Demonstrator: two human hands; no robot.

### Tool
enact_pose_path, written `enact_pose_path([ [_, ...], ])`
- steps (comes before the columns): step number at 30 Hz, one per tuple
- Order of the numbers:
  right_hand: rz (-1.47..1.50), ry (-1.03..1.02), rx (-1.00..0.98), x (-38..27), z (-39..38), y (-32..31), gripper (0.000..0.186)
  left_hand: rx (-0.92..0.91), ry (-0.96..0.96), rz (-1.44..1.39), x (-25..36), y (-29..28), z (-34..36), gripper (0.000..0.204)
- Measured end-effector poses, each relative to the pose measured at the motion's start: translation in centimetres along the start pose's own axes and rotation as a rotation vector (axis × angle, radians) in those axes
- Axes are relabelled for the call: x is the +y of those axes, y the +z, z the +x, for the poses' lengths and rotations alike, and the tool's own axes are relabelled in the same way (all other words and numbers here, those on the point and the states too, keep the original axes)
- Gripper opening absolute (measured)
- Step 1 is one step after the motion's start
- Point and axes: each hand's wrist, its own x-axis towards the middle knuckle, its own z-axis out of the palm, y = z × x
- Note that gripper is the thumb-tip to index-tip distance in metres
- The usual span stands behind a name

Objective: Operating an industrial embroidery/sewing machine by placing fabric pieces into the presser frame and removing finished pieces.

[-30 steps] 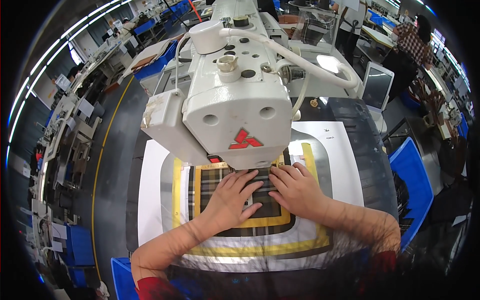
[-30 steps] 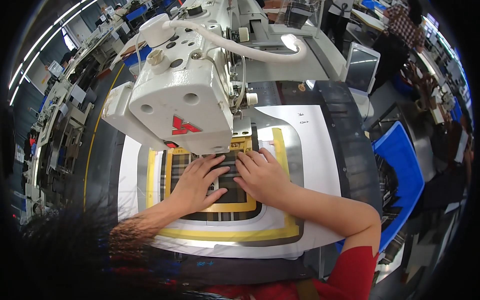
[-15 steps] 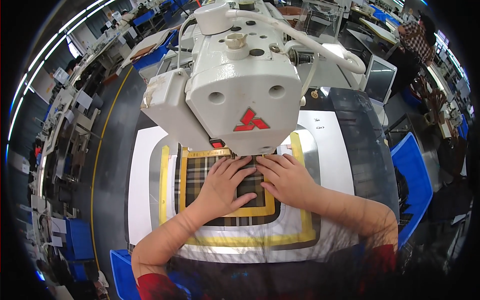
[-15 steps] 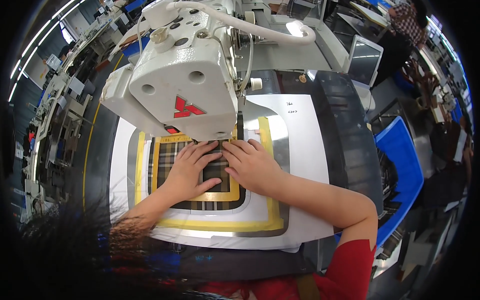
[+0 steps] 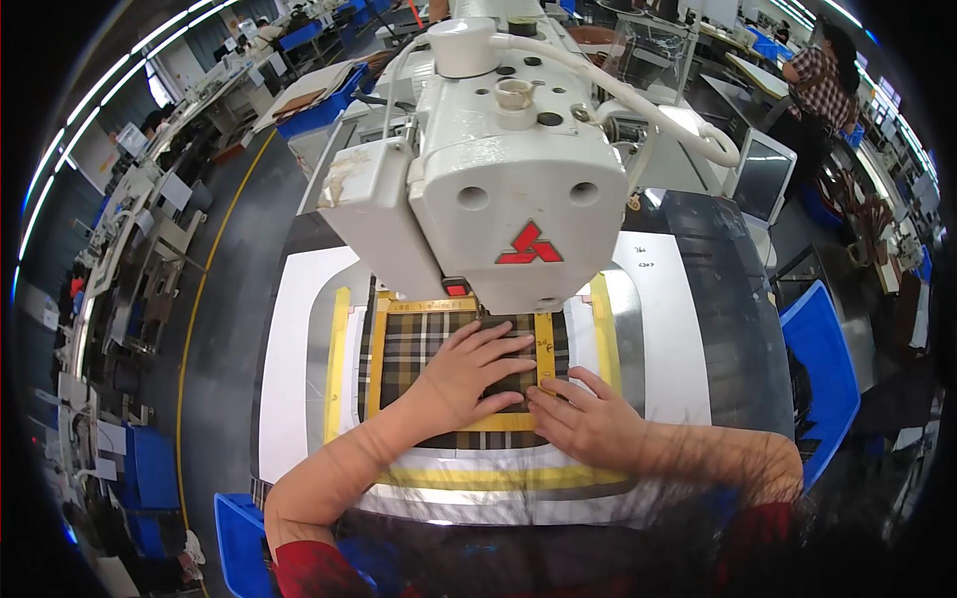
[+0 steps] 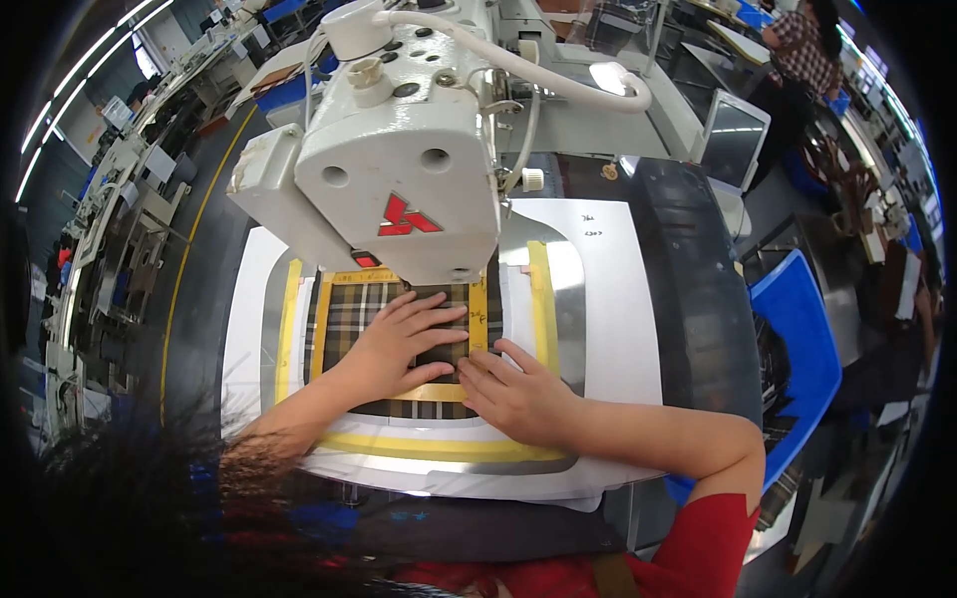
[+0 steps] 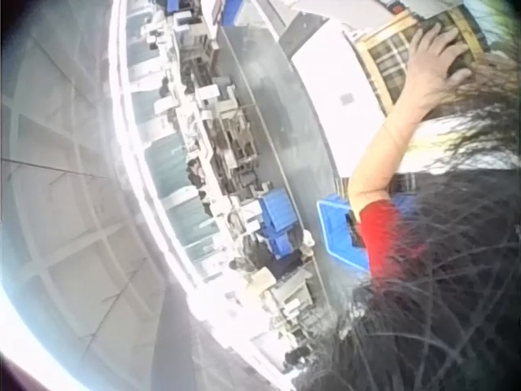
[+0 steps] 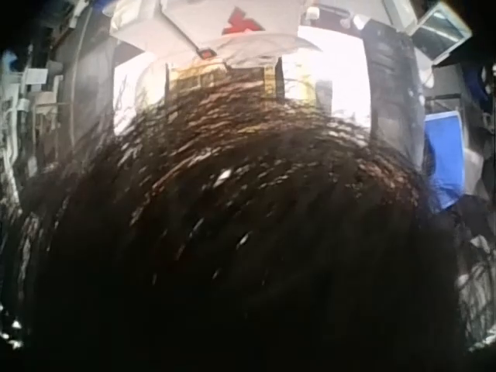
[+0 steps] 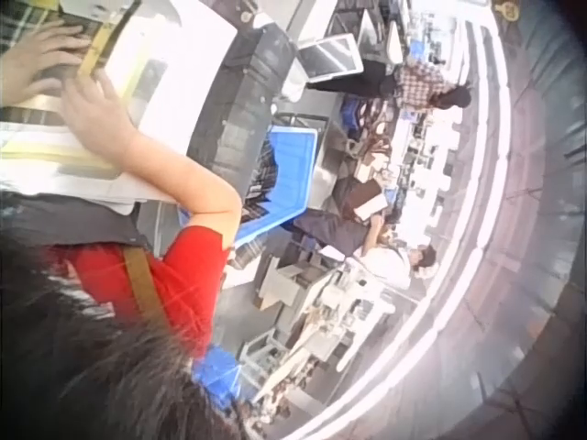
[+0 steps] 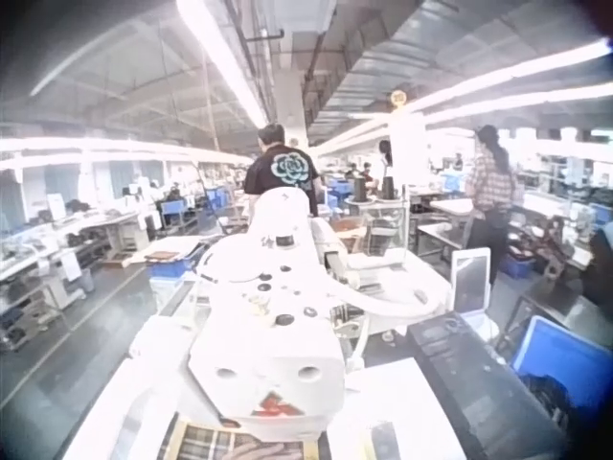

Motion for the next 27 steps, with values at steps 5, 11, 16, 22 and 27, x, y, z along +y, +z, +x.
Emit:
enact_pose_path([
  [5,-0.013,0.009,-0.057,-0.3,-0.2,-0.4,0.029,-0.007,-0.013,0.039,0.6,0.1,0.0,0.038],
  [11,0.023,0.015,-0.066,-0.2,0.1,-1.3,0.030,-0.008,0.050,-0.014,1.5,0.2,-1.7,0.035],
  [16,0.052,0.038,-0.061,0.0,0.1,-0.7,0.032,-0.053,0.030,-0.013,2.0,0.3,-3.4,0.038],
  [22,0.054,0.042,-0.065,0.0,0.4,0.0,0.031,-0.050,-0.005,-0.029,2.0,0.4,-4.1,0.041],
  [27,0.048,0.068,-0.044,0.2,0.4,0.5,0.031,-0.045,0.019,-0.022,1.7,0.9,-4.3,0.044],
])
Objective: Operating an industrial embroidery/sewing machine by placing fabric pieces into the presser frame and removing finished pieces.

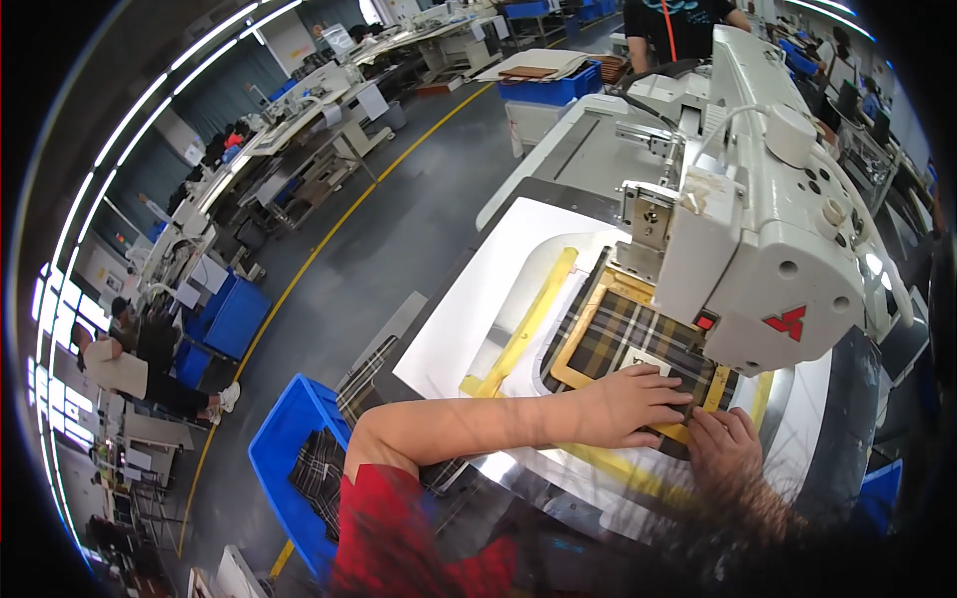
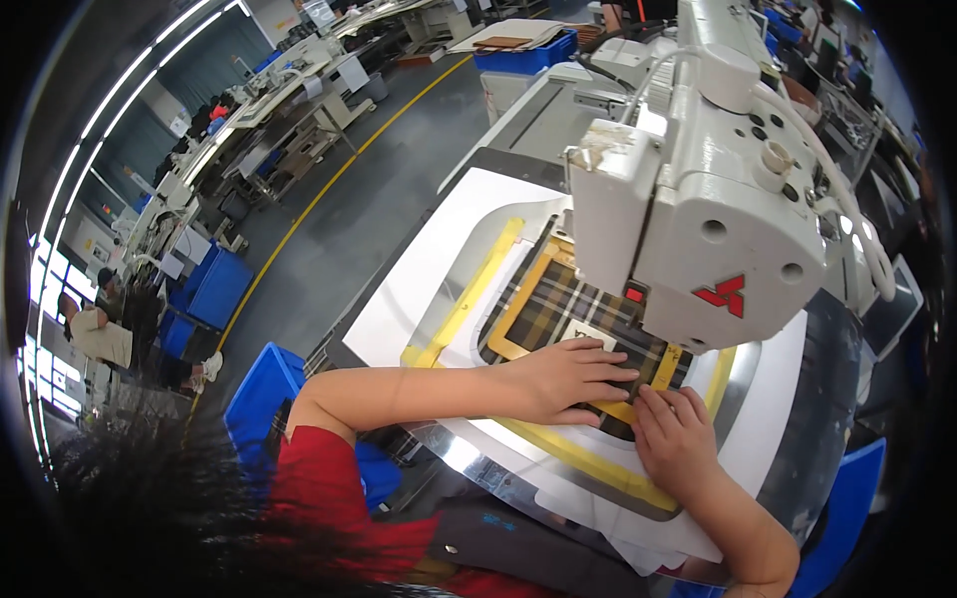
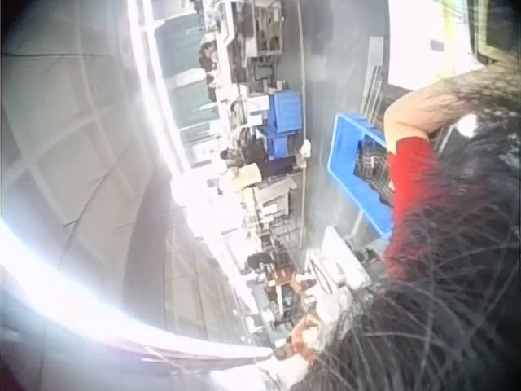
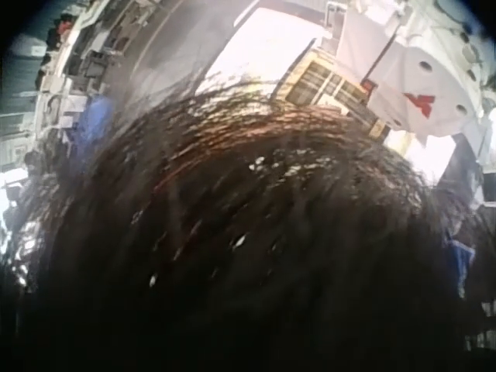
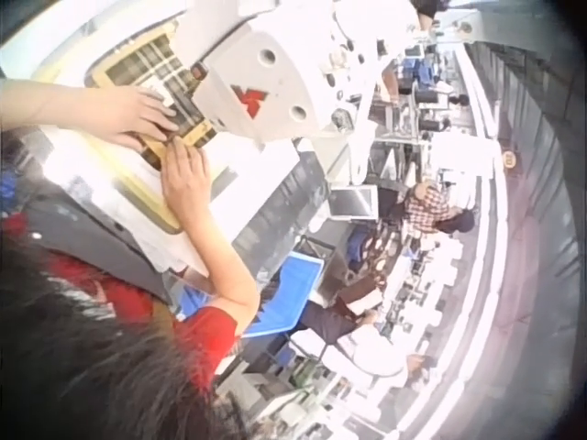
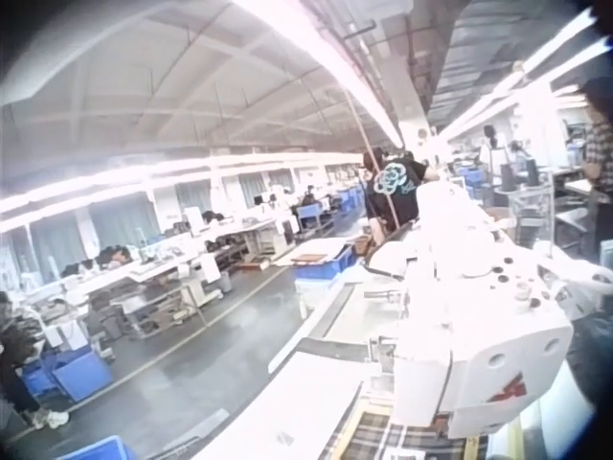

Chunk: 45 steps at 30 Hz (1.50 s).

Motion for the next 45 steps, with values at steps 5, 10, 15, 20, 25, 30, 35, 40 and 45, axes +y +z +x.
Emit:
enact_pose_path([
  [5,0.028,-0.002,0.055,-0.1,0.3,0.4,0.028,0.205,0.062,0.022,-0.4,1.6,-0.5,0.042],
  [10,0.090,0.072,0.091,-0.3,0.2,0.7,0.024,0.255,0.078,0.014,-0.4,1.7,-0.2,0.039],
  [15,0.103,0.146,0.187,-0.1,0.2,1.6,0.014,0.156,0.001,-0.021,-0.7,1.9,-0.4,0.040],
  [20,0.083,0.166,0.191,0.0,-0.1,2.6,0.014,0.341,0.016,0.063,-1.0,3.5,-1.0,0.042],
  [25,-0.031,0.246,0.219,1.4,-2.1,4.7,0.015,0.341,-0.026,0.053,-0.6,4.5,-2.3,0.052],
  [30,0.047,0.234,0.185,1.0,-1.8,4.0,0.017,0.349,-0.060,0.073,0.0,4.3,-4.4,0.054],
  [35,0.076,0.278,0.172,1.3,-1.9,4.2,0.016,0.276,-0.076,-0.076,2.8,3.8,-6.2,0.058],
  [40,0.155,0.235,0.209,0.9,-1.6,2.8,0.014,0.146,0.186,-0.160,8.6,6.5,-7.0,0.055],
  [45,0.158,0.236,0.176,0.0,-1.6,1.1,0.017,0.179,0.185,-0.022,7.6,6.9,-6.4,0.039],
])
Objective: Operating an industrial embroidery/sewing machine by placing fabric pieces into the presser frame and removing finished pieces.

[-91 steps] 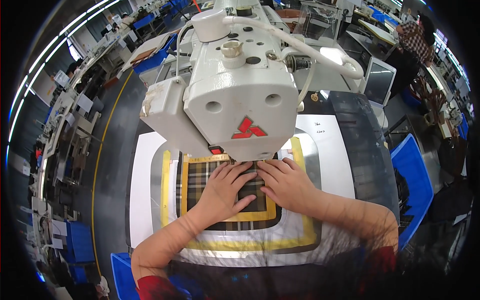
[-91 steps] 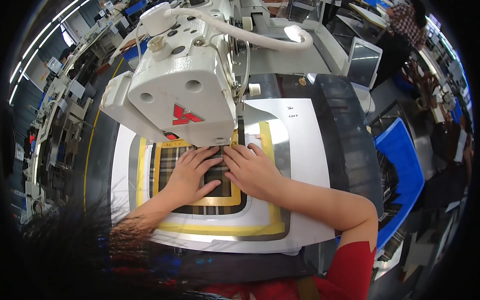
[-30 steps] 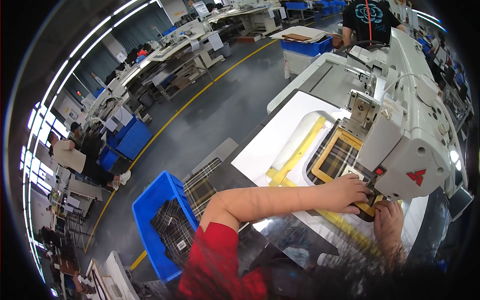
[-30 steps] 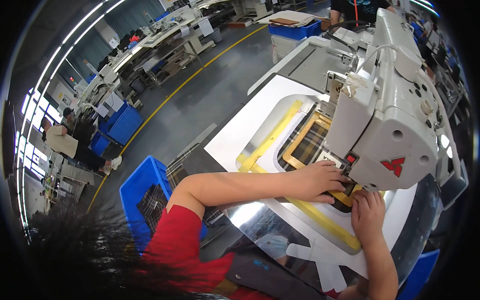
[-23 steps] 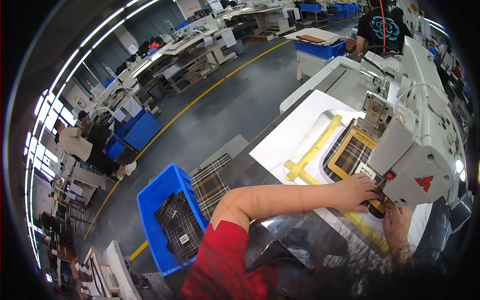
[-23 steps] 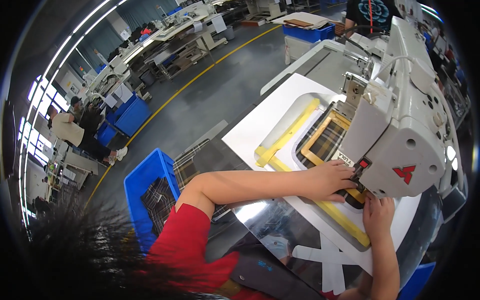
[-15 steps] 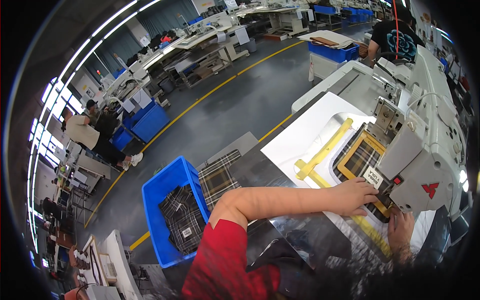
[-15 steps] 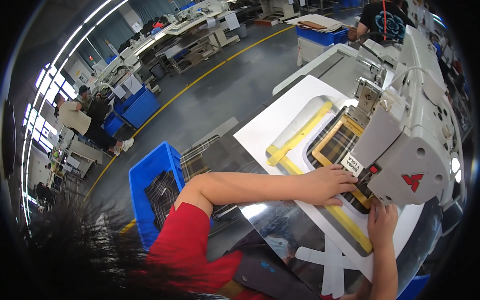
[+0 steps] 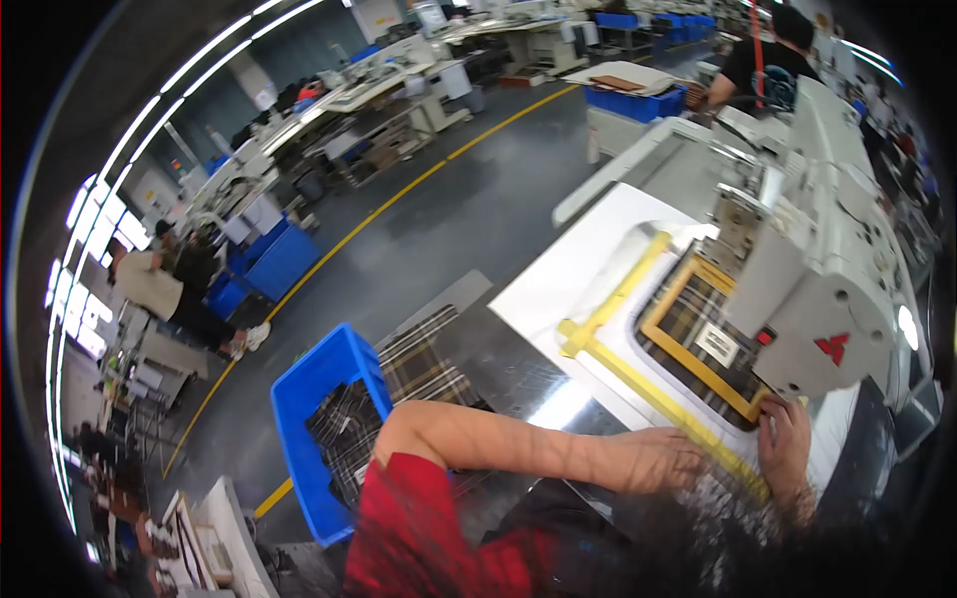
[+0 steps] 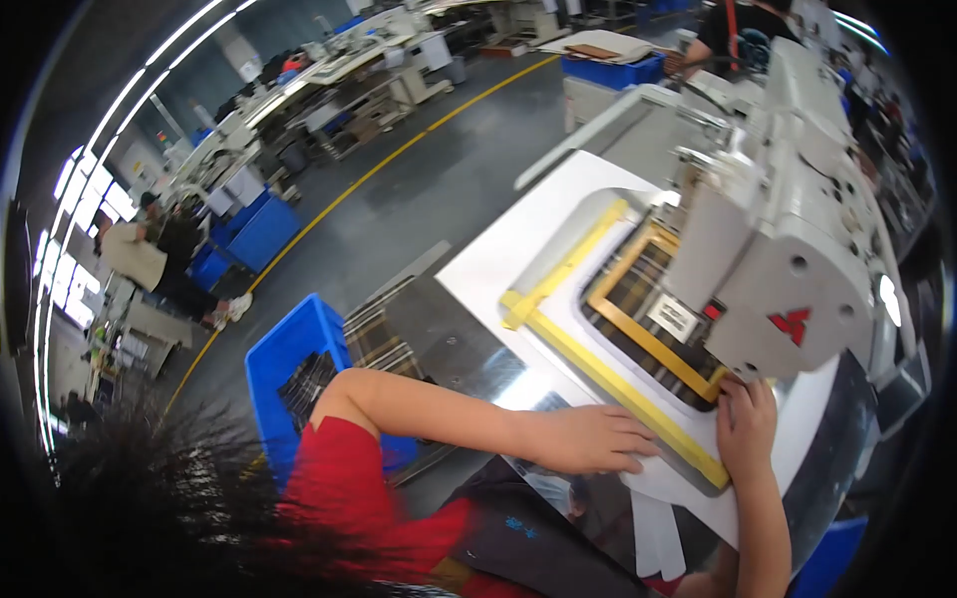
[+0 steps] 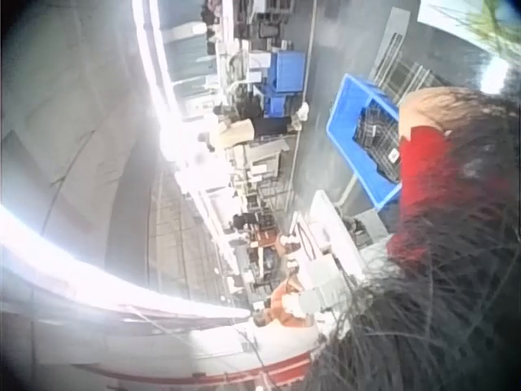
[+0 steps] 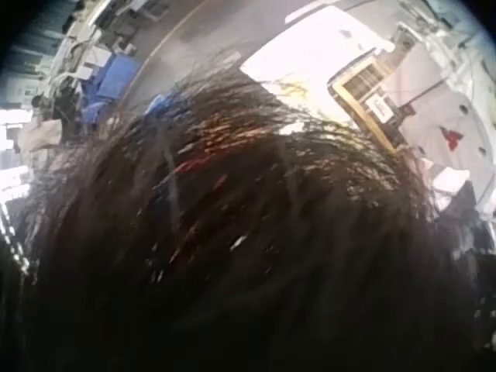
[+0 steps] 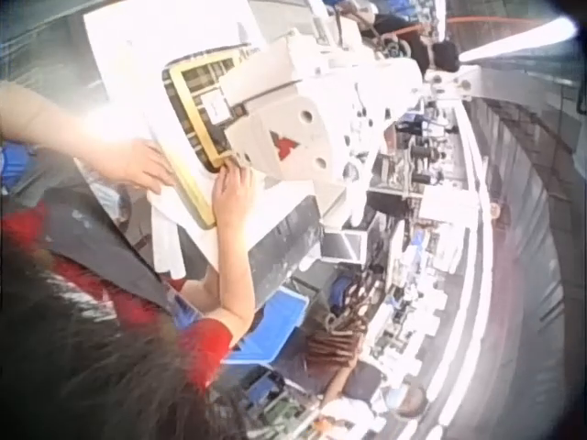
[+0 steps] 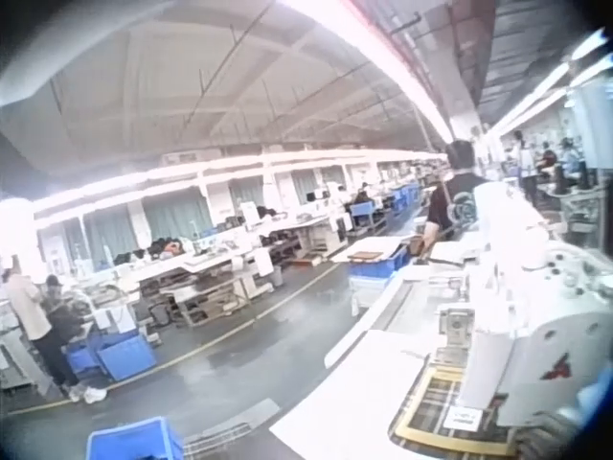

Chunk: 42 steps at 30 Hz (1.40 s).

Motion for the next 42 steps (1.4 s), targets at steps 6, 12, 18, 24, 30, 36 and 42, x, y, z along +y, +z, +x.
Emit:
enact_pose_path([
  [6,0.001,0.063,-0.046,-1.6,-0.1,-0.4,0.034,0.044,-0.111,0.060,0.9,-2.4,0.9,0.046],
  [12,-0.049,0.096,-0.069,0.1,-1.4,-1.2,0.038,-0.146,-0.169,-0.043,0.5,-3.5,3.4,0.051],
  [18,-0.056,0.265,-0.173,-0.4,-1.2,-3.1,0.041,-0.353,-0.404,-0.266,0.0,-7.9,3.2,0.045],
  [24,-0.020,0.361,-0.237,-1.1,-0.4,-4.7,0.040,-0.177,0.096,-0.230,0.9,-4.7,4.9,0.052],
  [30,0.030,0.476,-0.218,-1.7,0.3,-3.1,0.040,-0.343,0.342,-0.036,0.7,-1.6,4.0,0.062],
  [36,0.051,0.502,-0.141,-2.0,-0.3,-1.9,0.030,-0.356,0.187,-0.026,-2.5,-5.9,-2.7,0.052],
  [42,0.009,0.517,0.000,-1.6,-0.8,0.0,0.020,-0.242,0.135,0.004,-2.8,-7.9,-4.9,0.044],
])
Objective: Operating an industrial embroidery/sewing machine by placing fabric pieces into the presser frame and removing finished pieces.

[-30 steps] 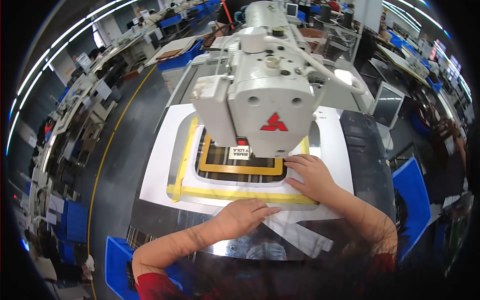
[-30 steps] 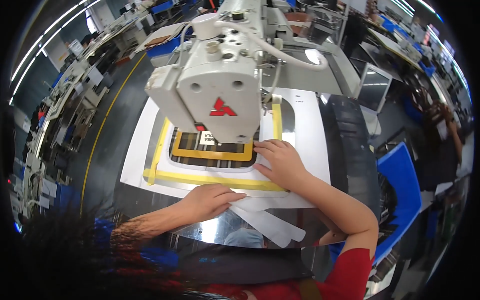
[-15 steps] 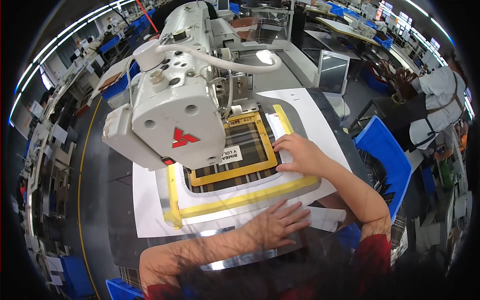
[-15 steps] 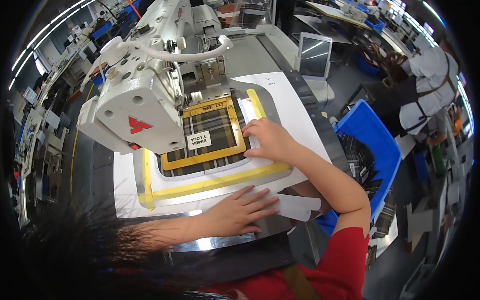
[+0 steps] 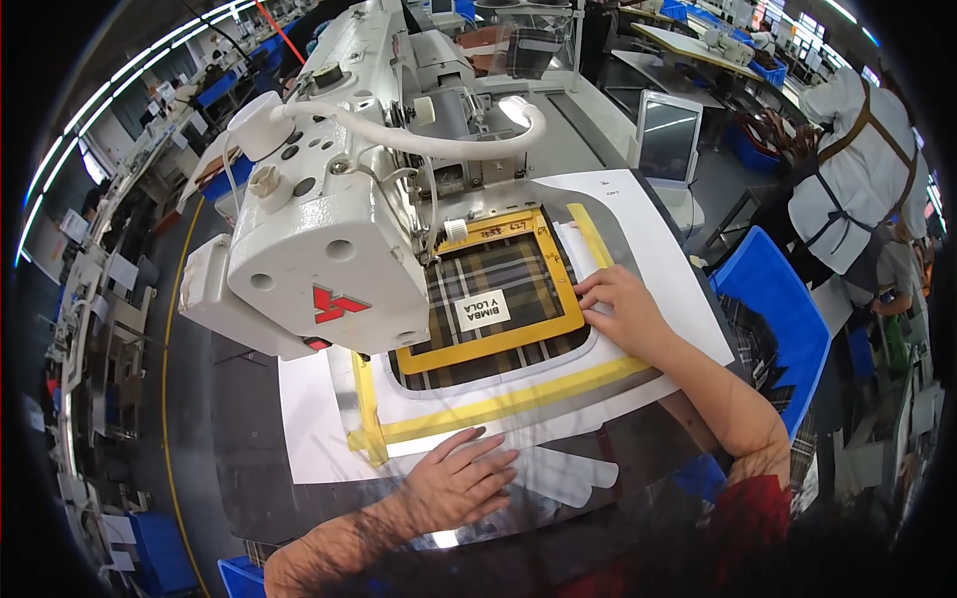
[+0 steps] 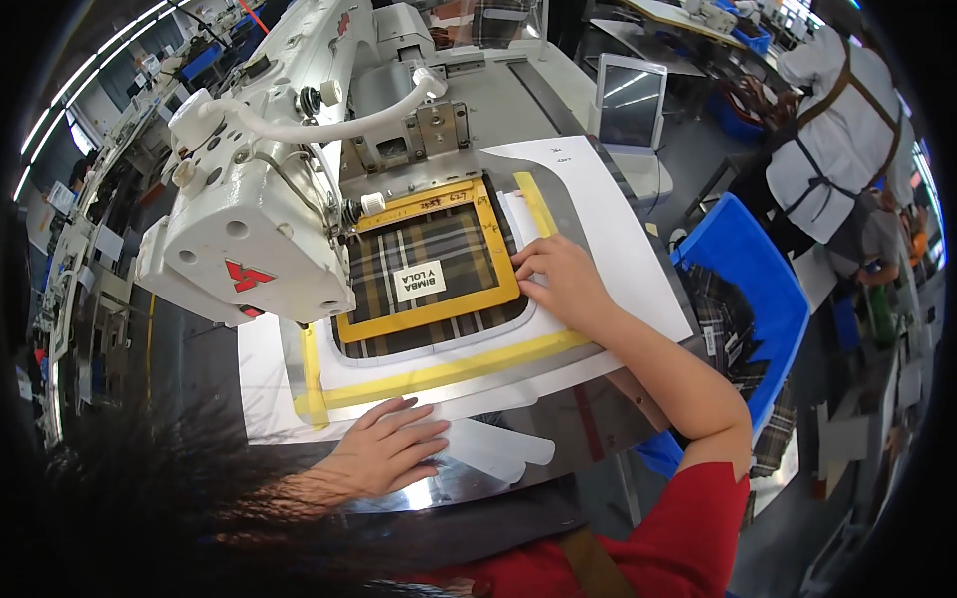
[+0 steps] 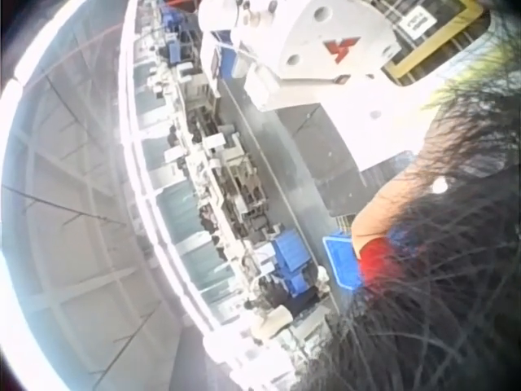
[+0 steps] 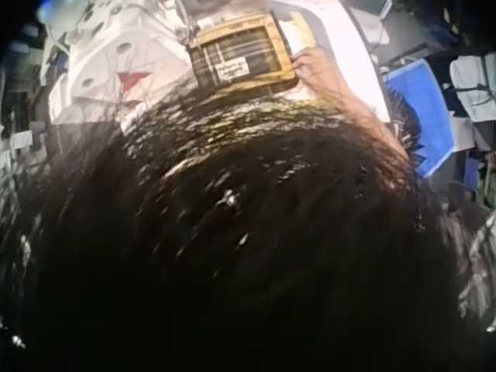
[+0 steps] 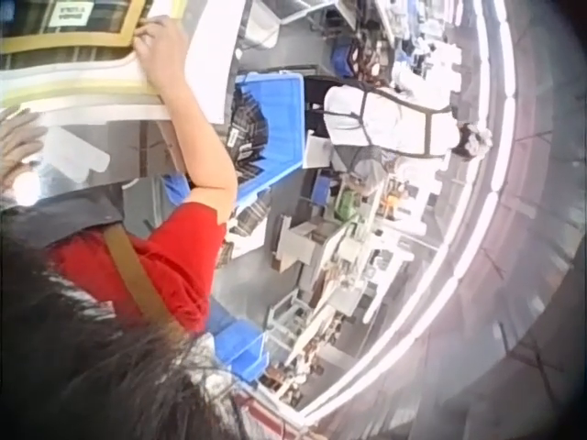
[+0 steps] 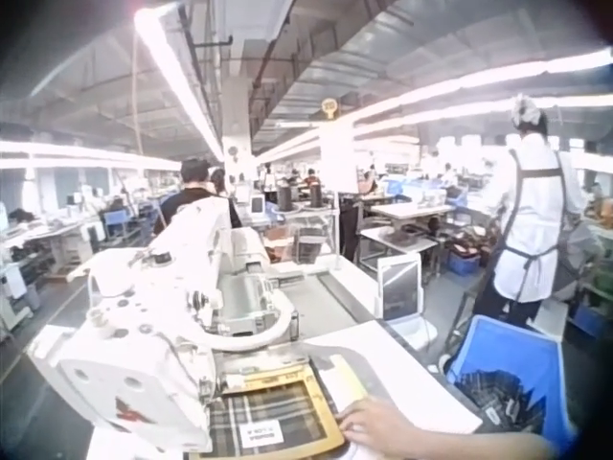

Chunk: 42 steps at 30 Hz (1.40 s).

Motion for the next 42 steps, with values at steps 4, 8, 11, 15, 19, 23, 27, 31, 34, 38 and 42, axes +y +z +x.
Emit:
enact_pose_path([
  [4,-0.041,-0.065,0.066,-0.1,0.0,0.5,0.016,0.008,0.042,-0.056,-0.4,0.1,0.6,0.045],
  [8,0.118,-0.018,0.024,0.2,-0.1,0.1,0.025,0.001,0.048,-0.060,-0.1,0.1,0.3,0.047],
  [11,0.097,-0.045,-0.031,0.6,0.2,-0.6,0.028,-0.058,0.055,-0.062,0.0,0.4,0.2,0.047],
  [15,0.025,-0.012,-0.032,1.3,0.5,0.3,0.017,-0.058,0.068,-0.085,-0.1,0.6,0.4,0.045],
  [19,0.039,-0.040,0.068,0.4,0.3,1.1,0.009,-0.038,0.064,-0.113,-0.1,0.6,0.1,0.044],
  [23,-0.053,-0.115,0.161,-0.7,0.0,1.1,0.008,0.027,0.068,-0.098,-0.3,0.2,0.0,0.043],
  [27,-0.078,-0.160,0.224,-1.1,-0.3,1.0,0.009,0.103,0.042,-0.093,-0.5,-0.6,-0.2,0.042],
  [31,-0.123,-0.177,0.245,-1.2,-0.2,1.0,0.010,0.198,-0.029,-0.132,-0.7,-1.8,-0.5,0.039],
  [34,-0.255,-0.137,0.318,-0.5,0.3,0.6,0.007,0.296,-0.085,-0.078,-0.9,-2.9,-1.0,0.032],
  [38,-0.277,0.276,0.762,9.0,-2.5,-6.4,0.008,0.337,-0.124,-0.066,-0.7,-4.0,-1.7,0.030],
  [42,0.246,0.116,0.919,2.8,-2.3,-7.7,0.007,0.324,-0.174,-0.078,-1.1,-5.0,-1.0,0.036],
])
